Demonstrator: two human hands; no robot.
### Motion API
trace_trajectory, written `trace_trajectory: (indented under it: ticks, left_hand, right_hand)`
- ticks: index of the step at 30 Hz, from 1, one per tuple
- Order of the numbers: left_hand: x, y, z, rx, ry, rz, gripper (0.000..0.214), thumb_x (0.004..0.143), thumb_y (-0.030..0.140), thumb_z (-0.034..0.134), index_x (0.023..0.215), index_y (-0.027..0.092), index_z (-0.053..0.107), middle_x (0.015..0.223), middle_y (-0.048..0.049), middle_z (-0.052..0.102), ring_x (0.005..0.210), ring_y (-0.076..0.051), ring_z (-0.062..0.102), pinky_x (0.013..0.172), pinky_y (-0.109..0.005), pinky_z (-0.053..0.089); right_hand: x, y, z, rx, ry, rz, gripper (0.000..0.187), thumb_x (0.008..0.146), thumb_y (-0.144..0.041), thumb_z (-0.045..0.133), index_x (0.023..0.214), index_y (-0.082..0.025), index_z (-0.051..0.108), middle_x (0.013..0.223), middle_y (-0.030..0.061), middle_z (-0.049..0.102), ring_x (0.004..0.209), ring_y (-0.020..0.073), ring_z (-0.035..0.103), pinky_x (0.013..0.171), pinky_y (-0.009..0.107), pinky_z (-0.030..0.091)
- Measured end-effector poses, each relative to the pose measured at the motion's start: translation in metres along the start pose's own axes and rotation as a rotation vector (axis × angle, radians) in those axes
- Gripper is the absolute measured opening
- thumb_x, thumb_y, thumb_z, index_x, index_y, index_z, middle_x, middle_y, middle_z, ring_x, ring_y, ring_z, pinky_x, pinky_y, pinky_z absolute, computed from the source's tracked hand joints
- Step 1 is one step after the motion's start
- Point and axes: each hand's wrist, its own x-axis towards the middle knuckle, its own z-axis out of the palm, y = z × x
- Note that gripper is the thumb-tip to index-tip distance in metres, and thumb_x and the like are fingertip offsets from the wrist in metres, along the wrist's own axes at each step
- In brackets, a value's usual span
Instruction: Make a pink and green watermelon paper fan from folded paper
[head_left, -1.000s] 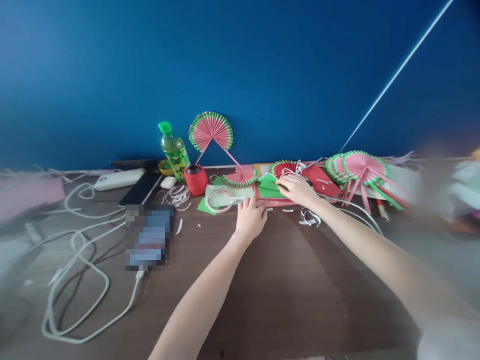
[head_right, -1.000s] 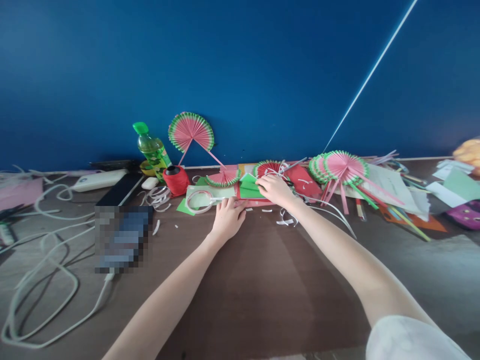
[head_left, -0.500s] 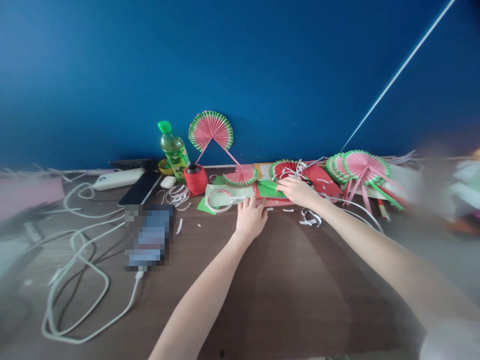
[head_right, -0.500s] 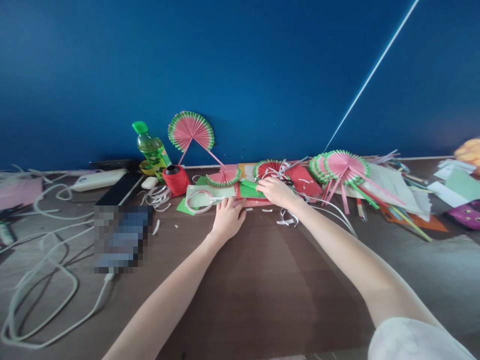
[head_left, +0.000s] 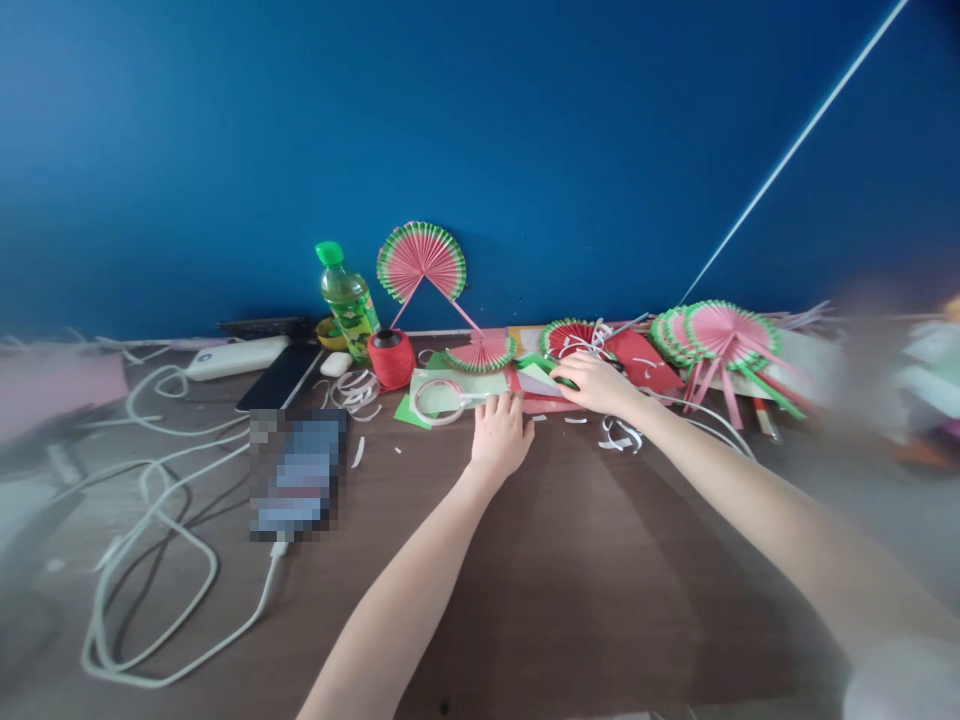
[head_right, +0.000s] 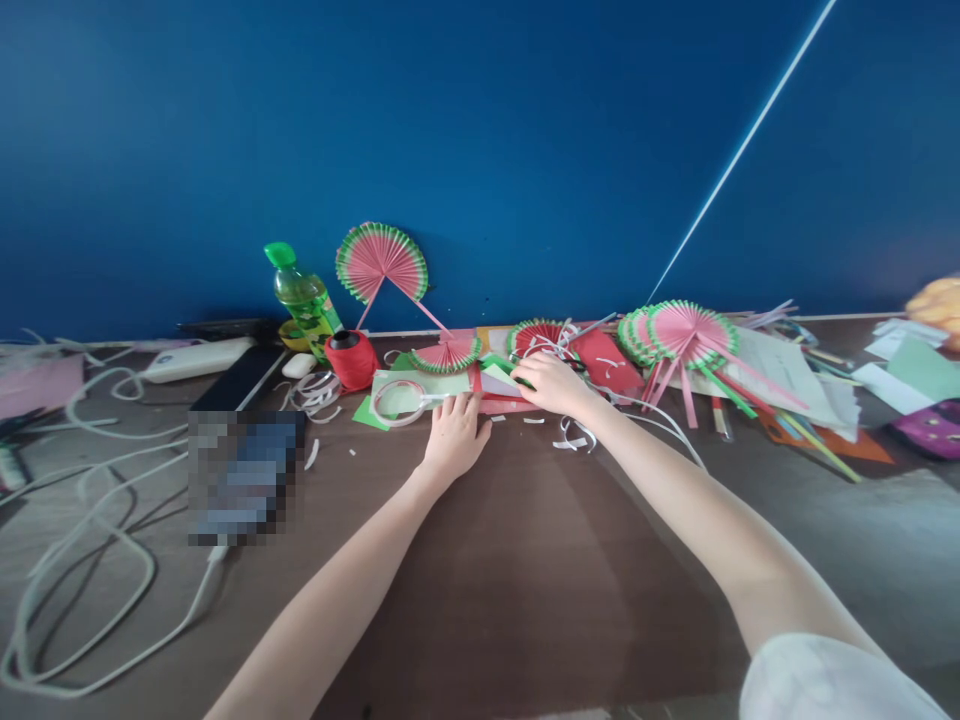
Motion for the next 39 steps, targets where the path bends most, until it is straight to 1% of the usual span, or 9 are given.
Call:
trace_trajectory:
  ticks: [6,11,16,20,23,26,30,32,39]
  left_hand:
    - [0.000,0.000,0.002,-0.011,0.014,0.001,0.052,0.087,0.033,0.041,0.136,0.017,0.035,0.119,-0.0094,0.054,0.105,-0.027,0.047,0.087,-0.042,0.040]
    - [-0.001,0.000,0.002,-0.026,0.020,-0.014,0.054,0.087,0.032,0.042,0.137,0.013,0.033,0.117,-0.0107,0.056,0.104,-0.026,0.047,0.088,-0.041,0.039]
    - [0.000,-0.001,0.000,-0.020,0.004,0.022,0.043,0.087,0.031,0.040,0.128,0.017,0.046,0.119,-0.0092,0.054,0.104,-0.027,0.047,0.086,-0.041,0.040]
    - [0.001,-0.002,0.000,-0.031,0.009,0.028,0.042,0.087,0.030,0.041,0.127,0.018,0.048,0.120,-0.0091,0.054,0.104,-0.027,0.046,0.087,-0.041,0.040]
    - [0.000,-0.002,0.000,-0.037,0.006,0.027,0.041,0.087,0.030,0.041,0.125,0.017,0.050,0.120,-0.0090,0.054,0.105,-0.027,0.046,0.087,-0.040,0.040]
    - [0.000,0.000,-0.002,-0.046,-0.006,0.017,0.039,0.087,0.029,0.041,0.122,0.016,0.053,0.121,-0.0089,0.054,0.105,-0.026,0.046,0.087,-0.040,0.039]
    - [0.000,0.001,-0.004,-0.066,-0.014,0.012,0.037,0.087,0.028,0.041,0.119,0.016,0.055,0.121,-0.0083,0.055,0.105,-0.026,0.045,0.087,-0.040,0.039]
    - [0.001,0.000,-0.004,-0.069,-0.019,0.010,0.036,0.087,0.027,0.041,0.118,0.016,0.055,0.120,-0.0084,0.055,0.106,-0.026,0.045,0.087,-0.040,0.039]
    - [0.002,-0.001,-0.004,-0.068,-0.014,0.004,0.032,0.087,0.021,0.039,0.113,0.017,0.057,0.117,-0.0074,0.057,0.103,-0.025,0.047,0.085,-0.039,0.039]
  right_hand:
    - [0.002,-0.004,0.004,0.020,0.059,0.087,0.020,0.083,-0.018,0.045,0.084,-0.016,0.065,0.084,0.0080,0.068,0.082,0.0224,0.059,0.079,0.036,0.045]
    - [0.000,-0.001,0.006,0.020,0.053,0.118,0.023,0.088,-0.021,0.040,0.094,-0.016,0.062,0.088,0.0097,0.068,0.083,0.0216,0.060,0.080,0.034,0.044]
    - [-0.004,0.002,0.010,-0.077,-0.007,0.121,0.027,0.089,-0.016,0.036,0.109,-0.016,0.056,0.091,0.0101,0.069,0.081,0.0212,0.061,0.076,0.033,0.043]
    - [-0.004,-0.001,0.006,-0.130,-0.083,0.089,0.035,0.087,-0.009,0.035,0.114,-0.016,0.056,0.098,0.0102,0.069,0.082,0.0199,0.063,0.077,0.032,0.043]
    - [-0.003,-0.004,0.001,-0.153,-0.128,0.061,0.037,0.084,-0.005,0.036,0.106,-0.018,0.063,0.104,0.0095,0.067,0.082,0.0184,0.064,0.077,0.031,0.043]
    - [-0.001,-0.005,-0.003,-0.121,-0.130,0.039,0.032,0.085,-0.010,0.038,0.097,-0.017,0.066,0.100,0.0087,0.068,0.087,0.0190,0.063,0.080,0.031,0.044]
    - [0.000,-0.004,-0.005,-0.083,-0.124,0.039,0.025,0.086,-0.027,0.049,0.102,-0.017,0.064,0.098,0.0089,0.067,0.090,0.0220,0.062,0.081,0.034,0.045]
    - [0.000,-0.002,-0.005,-0.078,-0.139,0.030,0.026,0.084,-0.031,0.053,0.103,-0.017,0.064,0.099,0.0089,0.067,0.090,0.0228,0.062,0.081,0.034,0.046]
    - [-0.001,0.001,-0.003,-0.057,-0.121,-0.022,0.027,0.088,-0.022,0.043,0.102,-0.015,0.066,0.100,0.0092,0.068,0.089,0.0203,0.063,0.081,0.032,0.046]
